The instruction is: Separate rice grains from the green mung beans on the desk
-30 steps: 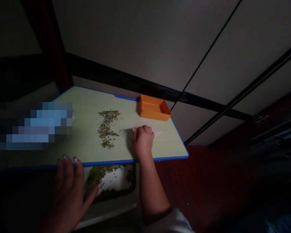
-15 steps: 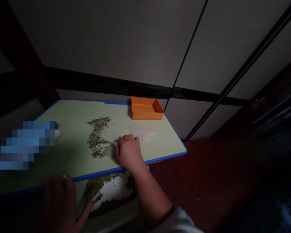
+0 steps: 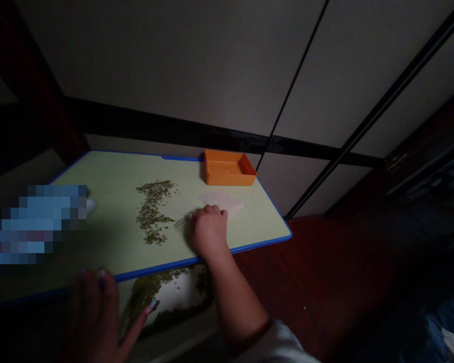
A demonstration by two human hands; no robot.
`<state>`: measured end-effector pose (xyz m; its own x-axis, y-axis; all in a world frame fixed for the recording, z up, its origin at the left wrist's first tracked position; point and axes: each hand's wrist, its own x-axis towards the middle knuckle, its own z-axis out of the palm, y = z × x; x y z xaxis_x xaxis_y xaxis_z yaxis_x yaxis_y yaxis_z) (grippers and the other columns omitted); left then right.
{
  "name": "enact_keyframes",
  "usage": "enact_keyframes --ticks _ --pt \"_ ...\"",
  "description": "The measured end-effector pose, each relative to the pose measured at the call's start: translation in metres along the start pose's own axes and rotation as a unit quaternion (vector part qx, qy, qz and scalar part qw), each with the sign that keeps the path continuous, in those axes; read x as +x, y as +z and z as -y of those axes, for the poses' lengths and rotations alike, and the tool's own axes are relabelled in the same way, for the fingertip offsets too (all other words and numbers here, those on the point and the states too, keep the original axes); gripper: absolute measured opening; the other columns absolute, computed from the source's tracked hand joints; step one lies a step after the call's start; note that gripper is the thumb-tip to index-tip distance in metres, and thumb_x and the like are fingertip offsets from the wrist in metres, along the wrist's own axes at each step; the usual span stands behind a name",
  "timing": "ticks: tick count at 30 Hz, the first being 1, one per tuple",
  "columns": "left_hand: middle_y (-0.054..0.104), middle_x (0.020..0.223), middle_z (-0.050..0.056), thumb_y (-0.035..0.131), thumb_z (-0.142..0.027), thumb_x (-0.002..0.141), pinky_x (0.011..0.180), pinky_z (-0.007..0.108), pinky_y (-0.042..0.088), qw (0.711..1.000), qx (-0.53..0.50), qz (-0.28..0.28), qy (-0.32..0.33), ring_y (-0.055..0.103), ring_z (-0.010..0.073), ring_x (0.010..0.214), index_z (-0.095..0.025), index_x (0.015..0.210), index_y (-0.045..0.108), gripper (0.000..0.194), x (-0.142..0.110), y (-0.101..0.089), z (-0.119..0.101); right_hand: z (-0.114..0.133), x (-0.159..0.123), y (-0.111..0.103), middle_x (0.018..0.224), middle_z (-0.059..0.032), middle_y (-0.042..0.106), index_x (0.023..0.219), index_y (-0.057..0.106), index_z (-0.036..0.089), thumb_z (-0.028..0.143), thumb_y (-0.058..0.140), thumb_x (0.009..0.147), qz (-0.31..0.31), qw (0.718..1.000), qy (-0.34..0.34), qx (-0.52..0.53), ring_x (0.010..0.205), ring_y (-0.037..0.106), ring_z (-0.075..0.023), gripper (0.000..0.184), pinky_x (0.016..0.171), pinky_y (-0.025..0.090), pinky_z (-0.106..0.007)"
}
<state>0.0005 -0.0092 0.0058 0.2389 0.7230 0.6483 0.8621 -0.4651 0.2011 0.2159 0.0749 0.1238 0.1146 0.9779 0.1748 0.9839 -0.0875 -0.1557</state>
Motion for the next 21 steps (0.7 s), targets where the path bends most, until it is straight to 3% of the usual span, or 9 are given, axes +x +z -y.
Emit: enact_keyframes --ticks 6,12,15,21 --pt "-0.009 0.178 0.024 0.036 -0.046 0.101 0.121 0.075 0.031 1.000 -0.010 0.001 -0.006 0.002 0.0485 0.163 -0.005 0.165 -0.002 0.085 -0.001 0.001 -0.001 -0.020 0.010 0.003 0.113 -0.0185 0.074 0.101 0.077 0.014 0.027 0.051 0.106 -0.077 0.992 0.093 -0.039 0.110 0.061 -0.0302 0.029 0.088 0.040 -0.040" --pt "-0.011 0.178 0.021 0.034 -0.047 0.101 0.124 0.071 0.028 1.000 -0.017 0.003 -0.015 0.000 0.0454 0.164 -0.006 0.166 -0.003 0.085 -0.001 0.000 -0.003 -0.032 0.011 0.002 0.114 -0.0202 0.073 0.103 0.077 0.013 0.023 0.051 0.105 -0.116 0.980 0.151 -0.056 0.109 0.060 -0.0324 0.028 0.085 0.040 -0.042" --pt "-0.012 0.178 0.019 0.034 -0.047 0.101 0.126 0.069 0.027 1.000 -0.023 0.001 -0.014 -0.002 0.0437 0.165 -0.006 0.166 -0.003 0.085 0.000 0.000 -0.005 -0.030 0.012 0.001 0.112 -0.0182 0.073 0.102 0.076 0.015 0.025 0.051 0.106 -0.128 0.981 0.139 -0.053 0.108 0.060 -0.0315 0.027 0.084 0.040 -0.040" --pt "-0.011 0.179 0.018 0.034 -0.047 0.101 0.126 0.069 0.026 0.999 -0.039 0.003 -0.030 -0.002 0.0431 0.165 -0.008 0.166 -0.003 0.084 -0.002 0.000 -0.007 -0.004 0.016 -0.002 0.107 -0.0165 0.072 0.098 0.076 0.017 0.026 0.055 0.105 -0.124 0.989 0.049 -0.059 0.103 0.059 -0.0288 0.023 0.079 0.041 -0.037"
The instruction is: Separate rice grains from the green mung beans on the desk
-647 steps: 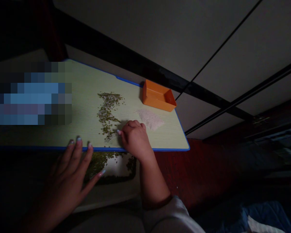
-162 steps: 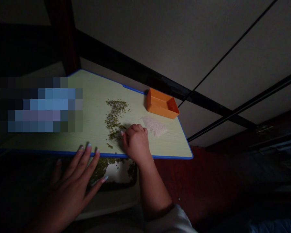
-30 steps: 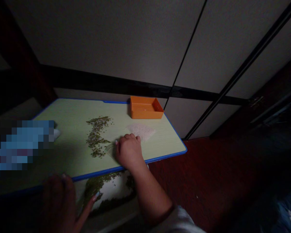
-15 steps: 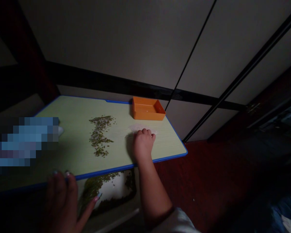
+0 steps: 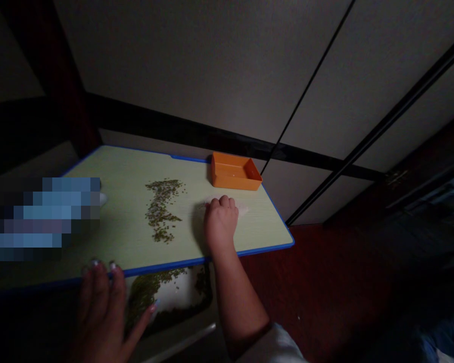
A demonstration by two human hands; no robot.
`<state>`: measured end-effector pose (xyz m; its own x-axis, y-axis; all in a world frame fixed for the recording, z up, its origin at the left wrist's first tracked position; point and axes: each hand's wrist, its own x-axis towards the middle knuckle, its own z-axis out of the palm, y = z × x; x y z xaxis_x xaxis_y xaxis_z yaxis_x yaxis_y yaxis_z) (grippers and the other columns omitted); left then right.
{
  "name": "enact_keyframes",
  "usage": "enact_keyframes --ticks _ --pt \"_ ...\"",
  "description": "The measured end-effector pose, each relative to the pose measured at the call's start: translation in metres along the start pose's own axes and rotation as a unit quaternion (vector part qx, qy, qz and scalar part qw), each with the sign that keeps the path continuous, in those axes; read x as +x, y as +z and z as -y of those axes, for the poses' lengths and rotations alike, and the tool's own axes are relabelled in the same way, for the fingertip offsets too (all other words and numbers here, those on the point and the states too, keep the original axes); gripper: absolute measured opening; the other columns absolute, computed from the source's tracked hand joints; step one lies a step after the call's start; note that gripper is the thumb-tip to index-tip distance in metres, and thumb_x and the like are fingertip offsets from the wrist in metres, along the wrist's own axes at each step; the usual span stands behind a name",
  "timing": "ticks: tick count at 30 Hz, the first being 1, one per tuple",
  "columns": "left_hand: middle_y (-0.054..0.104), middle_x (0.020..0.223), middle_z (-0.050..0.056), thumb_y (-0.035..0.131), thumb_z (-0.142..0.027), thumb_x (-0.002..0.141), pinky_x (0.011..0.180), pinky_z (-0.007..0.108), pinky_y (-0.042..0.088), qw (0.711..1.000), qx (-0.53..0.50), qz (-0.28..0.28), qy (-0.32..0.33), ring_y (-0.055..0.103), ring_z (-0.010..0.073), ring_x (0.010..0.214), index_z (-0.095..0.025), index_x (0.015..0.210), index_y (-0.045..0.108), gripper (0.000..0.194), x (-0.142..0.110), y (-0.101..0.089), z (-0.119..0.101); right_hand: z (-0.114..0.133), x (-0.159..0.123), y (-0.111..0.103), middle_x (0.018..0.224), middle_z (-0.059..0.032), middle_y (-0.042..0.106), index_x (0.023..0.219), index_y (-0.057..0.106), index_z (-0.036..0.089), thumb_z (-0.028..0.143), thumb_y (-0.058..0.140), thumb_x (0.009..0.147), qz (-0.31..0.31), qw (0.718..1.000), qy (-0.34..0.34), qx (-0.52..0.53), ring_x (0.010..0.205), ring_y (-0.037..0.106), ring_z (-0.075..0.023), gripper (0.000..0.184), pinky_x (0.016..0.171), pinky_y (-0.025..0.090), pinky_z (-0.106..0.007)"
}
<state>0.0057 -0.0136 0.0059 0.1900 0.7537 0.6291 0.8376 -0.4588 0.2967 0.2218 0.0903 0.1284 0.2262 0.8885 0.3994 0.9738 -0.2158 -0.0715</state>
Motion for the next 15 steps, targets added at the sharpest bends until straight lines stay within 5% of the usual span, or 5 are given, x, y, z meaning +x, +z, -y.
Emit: enact_keyframes --ticks 6,15 --pt "-0.009 0.179 0.017 0.032 -0.050 0.102 0.127 0.066 0.028 1.000 -0.010 0.001 -0.002 -0.001 0.0402 0.165 -0.010 0.167 -0.001 0.083 0.001 -0.004 -0.001 0.028 0.001 0.002 0.109 -0.0152 0.075 0.104 0.074 0.018 0.029 0.053 0.106 0.045 0.997 -0.056 0.005 0.104 0.065 -0.0276 0.023 0.084 0.042 -0.037" --pt "-0.005 0.179 0.019 0.031 -0.053 0.102 0.127 0.065 0.028 1.000 -0.014 -0.007 0.004 0.001 0.0396 0.165 -0.011 0.167 0.001 0.083 -0.002 -0.001 0.003 0.043 -0.002 0.007 0.095 -0.0065 0.078 0.100 0.073 0.022 0.030 0.056 0.106 0.075 0.979 -0.169 0.081 0.098 0.070 -0.0215 0.019 0.114 0.031 -0.043"
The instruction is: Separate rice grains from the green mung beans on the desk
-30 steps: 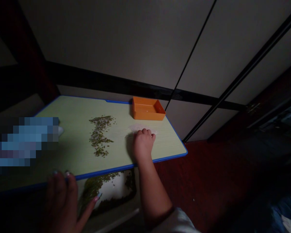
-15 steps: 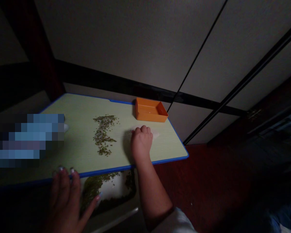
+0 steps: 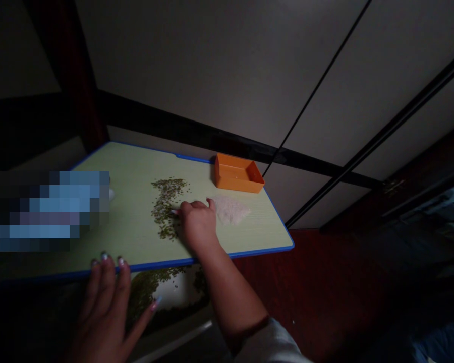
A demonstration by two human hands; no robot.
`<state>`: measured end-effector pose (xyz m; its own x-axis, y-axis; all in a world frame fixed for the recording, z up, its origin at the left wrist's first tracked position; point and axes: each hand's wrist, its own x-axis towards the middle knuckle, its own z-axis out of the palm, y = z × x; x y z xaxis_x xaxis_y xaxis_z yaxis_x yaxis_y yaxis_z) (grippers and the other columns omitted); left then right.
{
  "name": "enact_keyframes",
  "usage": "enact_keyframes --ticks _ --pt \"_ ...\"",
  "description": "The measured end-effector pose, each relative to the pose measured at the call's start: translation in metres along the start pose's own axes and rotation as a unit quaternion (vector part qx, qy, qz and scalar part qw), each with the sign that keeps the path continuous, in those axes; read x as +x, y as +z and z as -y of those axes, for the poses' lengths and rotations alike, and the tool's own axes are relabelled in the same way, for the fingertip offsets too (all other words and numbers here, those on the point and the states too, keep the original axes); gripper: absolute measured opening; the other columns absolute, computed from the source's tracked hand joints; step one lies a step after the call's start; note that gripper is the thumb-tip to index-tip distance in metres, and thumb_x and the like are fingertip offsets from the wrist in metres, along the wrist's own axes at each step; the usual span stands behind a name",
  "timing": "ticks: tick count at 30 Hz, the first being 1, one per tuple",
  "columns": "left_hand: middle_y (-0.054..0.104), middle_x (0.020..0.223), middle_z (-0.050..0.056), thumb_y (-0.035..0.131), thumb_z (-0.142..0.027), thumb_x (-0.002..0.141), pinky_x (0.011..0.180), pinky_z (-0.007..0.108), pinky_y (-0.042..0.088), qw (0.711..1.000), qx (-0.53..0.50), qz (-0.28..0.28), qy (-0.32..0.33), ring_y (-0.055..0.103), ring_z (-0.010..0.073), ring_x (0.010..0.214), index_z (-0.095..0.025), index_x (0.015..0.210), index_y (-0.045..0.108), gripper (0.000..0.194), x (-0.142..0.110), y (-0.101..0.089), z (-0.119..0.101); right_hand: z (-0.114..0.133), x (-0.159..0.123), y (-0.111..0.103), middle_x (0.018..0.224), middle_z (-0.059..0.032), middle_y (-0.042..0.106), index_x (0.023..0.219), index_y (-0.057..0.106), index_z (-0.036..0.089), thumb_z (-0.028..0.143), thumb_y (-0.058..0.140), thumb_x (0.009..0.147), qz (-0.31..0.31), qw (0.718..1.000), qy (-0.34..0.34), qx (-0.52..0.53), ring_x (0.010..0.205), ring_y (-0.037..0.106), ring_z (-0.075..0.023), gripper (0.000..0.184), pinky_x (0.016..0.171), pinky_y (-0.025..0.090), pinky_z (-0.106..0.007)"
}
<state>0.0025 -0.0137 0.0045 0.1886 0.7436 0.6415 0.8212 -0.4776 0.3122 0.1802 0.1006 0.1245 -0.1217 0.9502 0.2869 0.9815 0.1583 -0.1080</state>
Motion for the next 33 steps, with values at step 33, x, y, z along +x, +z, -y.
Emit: enact_keyframes --ticks 33 --pt "-0.010 0.178 0.024 0.051 -0.040 0.097 0.124 0.075 0.028 0.998 0.029 0.055 0.001 0.001 0.0507 0.162 -0.010 0.166 -0.007 0.095 -0.001 -0.006 0.002 -0.041 -0.031 -0.018 0.095 -0.0048 0.078 0.091 0.073 0.022 0.033 0.062 0.104 0.007 0.996 -0.021 0.090 0.102 0.066 -0.0212 0.020 0.112 0.029 -0.042"
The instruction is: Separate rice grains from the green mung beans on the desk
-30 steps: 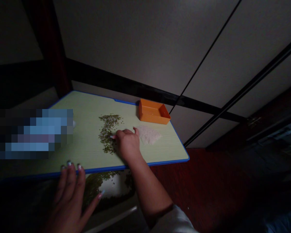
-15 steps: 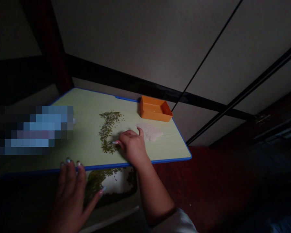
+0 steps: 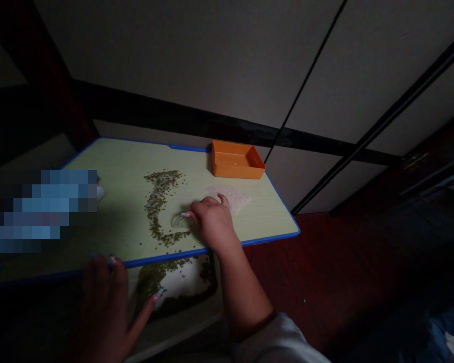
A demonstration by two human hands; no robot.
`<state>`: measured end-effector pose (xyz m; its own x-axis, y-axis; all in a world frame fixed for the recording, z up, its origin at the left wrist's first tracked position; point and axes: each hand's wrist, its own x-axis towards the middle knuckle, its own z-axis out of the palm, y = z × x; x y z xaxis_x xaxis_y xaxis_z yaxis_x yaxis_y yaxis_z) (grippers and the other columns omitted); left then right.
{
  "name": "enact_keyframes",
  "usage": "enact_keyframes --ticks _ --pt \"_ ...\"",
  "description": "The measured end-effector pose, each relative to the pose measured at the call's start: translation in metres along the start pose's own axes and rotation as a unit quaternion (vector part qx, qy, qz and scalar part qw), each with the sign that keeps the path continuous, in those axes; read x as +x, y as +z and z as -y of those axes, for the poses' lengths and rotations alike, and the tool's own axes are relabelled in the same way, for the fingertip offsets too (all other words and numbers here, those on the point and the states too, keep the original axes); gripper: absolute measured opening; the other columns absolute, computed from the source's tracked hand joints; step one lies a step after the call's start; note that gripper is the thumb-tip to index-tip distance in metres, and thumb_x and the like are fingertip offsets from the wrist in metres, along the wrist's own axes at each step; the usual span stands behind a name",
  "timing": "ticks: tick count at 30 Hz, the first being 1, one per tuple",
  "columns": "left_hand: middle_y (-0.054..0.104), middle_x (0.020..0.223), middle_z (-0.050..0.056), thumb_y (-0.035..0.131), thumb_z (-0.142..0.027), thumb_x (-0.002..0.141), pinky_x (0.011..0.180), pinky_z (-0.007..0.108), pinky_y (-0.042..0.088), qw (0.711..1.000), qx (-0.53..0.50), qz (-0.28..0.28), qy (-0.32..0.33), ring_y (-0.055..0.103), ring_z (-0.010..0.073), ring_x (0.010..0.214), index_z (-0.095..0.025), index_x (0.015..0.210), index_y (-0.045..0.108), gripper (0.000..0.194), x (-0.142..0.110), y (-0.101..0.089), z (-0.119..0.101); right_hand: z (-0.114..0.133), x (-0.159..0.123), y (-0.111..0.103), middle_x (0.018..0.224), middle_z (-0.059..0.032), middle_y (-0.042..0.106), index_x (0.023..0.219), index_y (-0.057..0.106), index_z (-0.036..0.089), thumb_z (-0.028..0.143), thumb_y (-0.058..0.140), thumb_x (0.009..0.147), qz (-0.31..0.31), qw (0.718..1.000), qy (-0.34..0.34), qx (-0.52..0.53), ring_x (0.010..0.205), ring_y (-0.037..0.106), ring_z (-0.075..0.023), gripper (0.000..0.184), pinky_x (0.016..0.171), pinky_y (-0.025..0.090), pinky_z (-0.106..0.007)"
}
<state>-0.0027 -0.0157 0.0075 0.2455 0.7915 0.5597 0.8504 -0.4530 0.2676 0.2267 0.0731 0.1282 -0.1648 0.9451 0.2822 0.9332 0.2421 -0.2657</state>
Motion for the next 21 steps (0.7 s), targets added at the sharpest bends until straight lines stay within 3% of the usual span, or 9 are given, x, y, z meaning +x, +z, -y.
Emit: enact_keyframes --ticks 2,5,11,16,21 --pt "-0.010 0.177 0.025 0.052 -0.039 0.097 0.122 0.077 0.030 1.000 0.004 -0.001 0.004 0.001 0.0520 0.162 -0.010 0.166 -0.008 0.096 0.001 0.000 0.000 -0.004 0.000 -0.003 0.092 -0.0058 0.077 0.092 0.074 0.021 0.035 0.060 0.105 -0.001 0.999 0.040 -0.017 0.096 0.066 -0.0213 0.023 0.099 0.035 -0.036" --pt "-0.012 0.177 0.023 0.054 -0.039 0.096 0.121 0.078 0.030 1.000 0.008 0.001 0.009 0.001 0.0518 0.162 -0.013 0.166 -0.009 0.098 0.001 0.000 0.002 -0.010 0.001 -0.007 0.094 -0.0072 0.078 0.094 0.075 0.021 0.035 0.058 0.106 -0.001 0.996 0.083 -0.030 0.094 0.066 -0.0214 0.025 0.086 0.034 -0.032" --pt "-0.015 0.177 0.022 0.051 -0.042 0.097 0.126 0.076 0.024 1.000 0.013 -0.001 0.014 0.000 0.0515 0.162 -0.011 0.165 -0.010 0.097 0.001 -0.003 0.000 -0.015 0.001 -0.002 0.095 -0.0067 0.078 0.095 0.076 0.021 0.031 0.061 0.105 0.005 0.997 0.077 -0.026 0.095 0.067 -0.0214 0.021 0.084 0.032 -0.032" --pt "-0.017 0.176 0.022 0.055 -0.042 0.096 0.124 0.077 0.027 0.999 0.030 0.017 0.001 0.002 0.0525 0.162 -0.013 0.165 -0.013 0.100 0.003 -0.005 0.000 -0.018 0.000 0.005 0.094 -0.0049 0.077 0.095 0.075 0.022 0.032 0.059 0.106 -0.001 0.999 0.034 -0.008 0.096 0.065 -0.0207 0.022 0.084 0.031 -0.032" --pt "-0.017 0.176 0.022 0.057 -0.044 0.094 0.123 0.079 0.026 0.999 0.036 0.023 -0.002 0.003 0.0542 0.161 -0.015 0.164 -0.014 0.104 0.004 -0.005 -0.001 -0.019 0.003 0.009 0.095 -0.0049 0.077 0.097 0.075 0.022 0.032 0.057 0.107 -0.012 0.999 0.034 -0.006 0.098 0.063 -0.0211 0.023 0.084 0.031 -0.032"
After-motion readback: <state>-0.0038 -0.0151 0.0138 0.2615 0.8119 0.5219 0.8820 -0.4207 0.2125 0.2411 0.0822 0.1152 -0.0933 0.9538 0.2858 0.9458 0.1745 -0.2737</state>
